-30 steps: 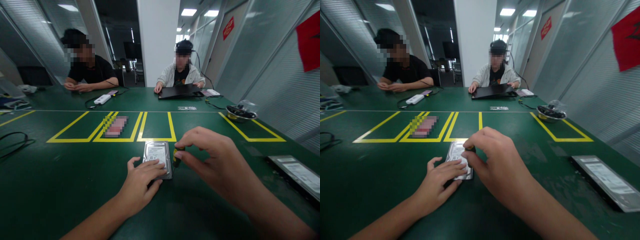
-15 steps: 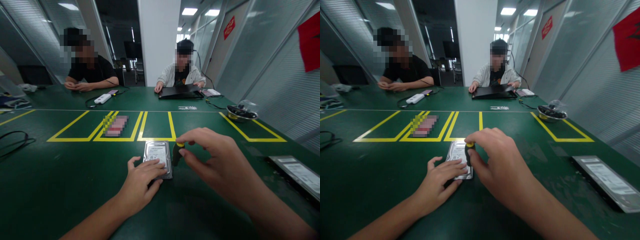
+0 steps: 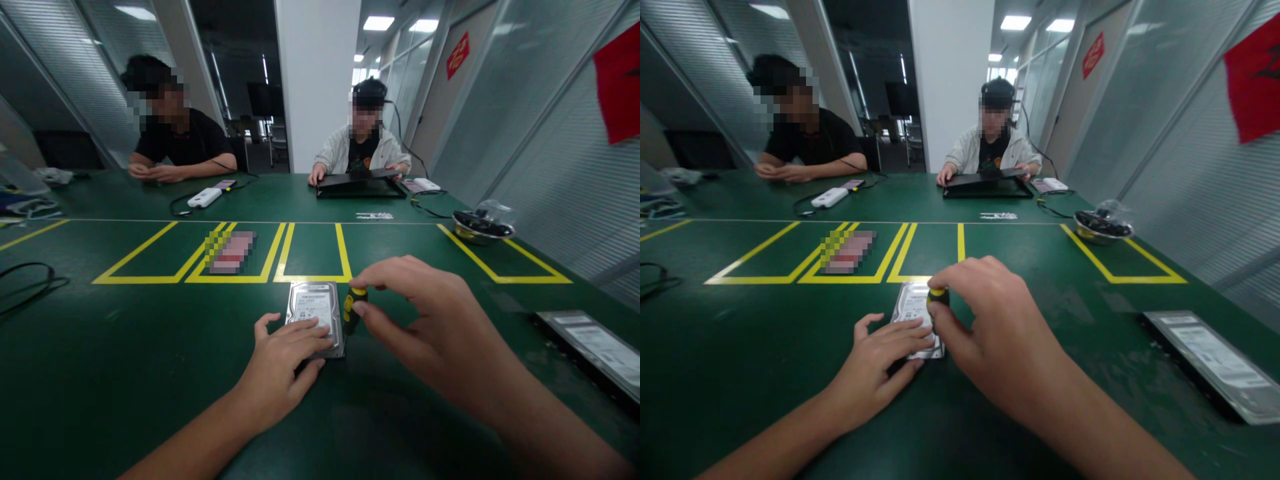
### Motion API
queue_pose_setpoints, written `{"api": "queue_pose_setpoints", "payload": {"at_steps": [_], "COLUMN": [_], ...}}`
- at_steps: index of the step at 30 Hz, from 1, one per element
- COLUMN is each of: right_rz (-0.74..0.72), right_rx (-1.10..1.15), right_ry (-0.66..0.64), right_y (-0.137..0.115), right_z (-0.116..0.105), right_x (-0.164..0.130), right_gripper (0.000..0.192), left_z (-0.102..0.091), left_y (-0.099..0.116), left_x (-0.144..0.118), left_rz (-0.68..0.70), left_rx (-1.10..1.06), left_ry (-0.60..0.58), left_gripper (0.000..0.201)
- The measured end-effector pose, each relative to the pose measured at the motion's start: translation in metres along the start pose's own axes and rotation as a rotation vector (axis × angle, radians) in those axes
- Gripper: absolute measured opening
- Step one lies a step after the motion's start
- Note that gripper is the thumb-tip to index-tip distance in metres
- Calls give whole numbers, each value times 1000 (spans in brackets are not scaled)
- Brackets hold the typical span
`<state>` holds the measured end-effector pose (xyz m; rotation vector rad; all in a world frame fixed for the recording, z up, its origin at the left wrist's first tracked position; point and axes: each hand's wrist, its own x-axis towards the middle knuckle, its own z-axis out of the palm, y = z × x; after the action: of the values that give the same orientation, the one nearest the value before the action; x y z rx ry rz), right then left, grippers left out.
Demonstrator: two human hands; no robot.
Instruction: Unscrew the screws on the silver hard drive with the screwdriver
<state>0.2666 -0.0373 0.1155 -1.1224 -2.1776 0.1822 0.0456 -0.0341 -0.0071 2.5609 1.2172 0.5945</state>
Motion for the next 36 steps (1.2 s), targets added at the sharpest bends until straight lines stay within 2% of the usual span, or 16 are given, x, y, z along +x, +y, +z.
{"api": "queue_pose_setpoints", "payload": {"at_steps": [4,14,19,26,33,36], "right_rz": [9,-25,-18,44,-23,-2], "right_rx": [-6,32,7,-5,-5,-33], "right_ry": [-30,-15,-14,-73,-57,-41], "right_y": [0,1,1,-4,-3,-2], "right_z": [0,0,0,-1,1,1], "right_x": [0,-1,-2,2,0,0], "right_gripper": [10,22,21,14,20,17], "left_z": [0,3,-1,2,5,1], "left_y": [0,-3,0,-2,-5,-2], "left_x": [0,-2,0,-2,-2,-1], "left_rz": [9,-1,-14,-2,0,-8], "left_rx": [-2,-7,-5,0,-3,-1], "left_ry": [11,3,-23,-2,3,-8], "left_gripper": [33,36,35,36,36,35]}}
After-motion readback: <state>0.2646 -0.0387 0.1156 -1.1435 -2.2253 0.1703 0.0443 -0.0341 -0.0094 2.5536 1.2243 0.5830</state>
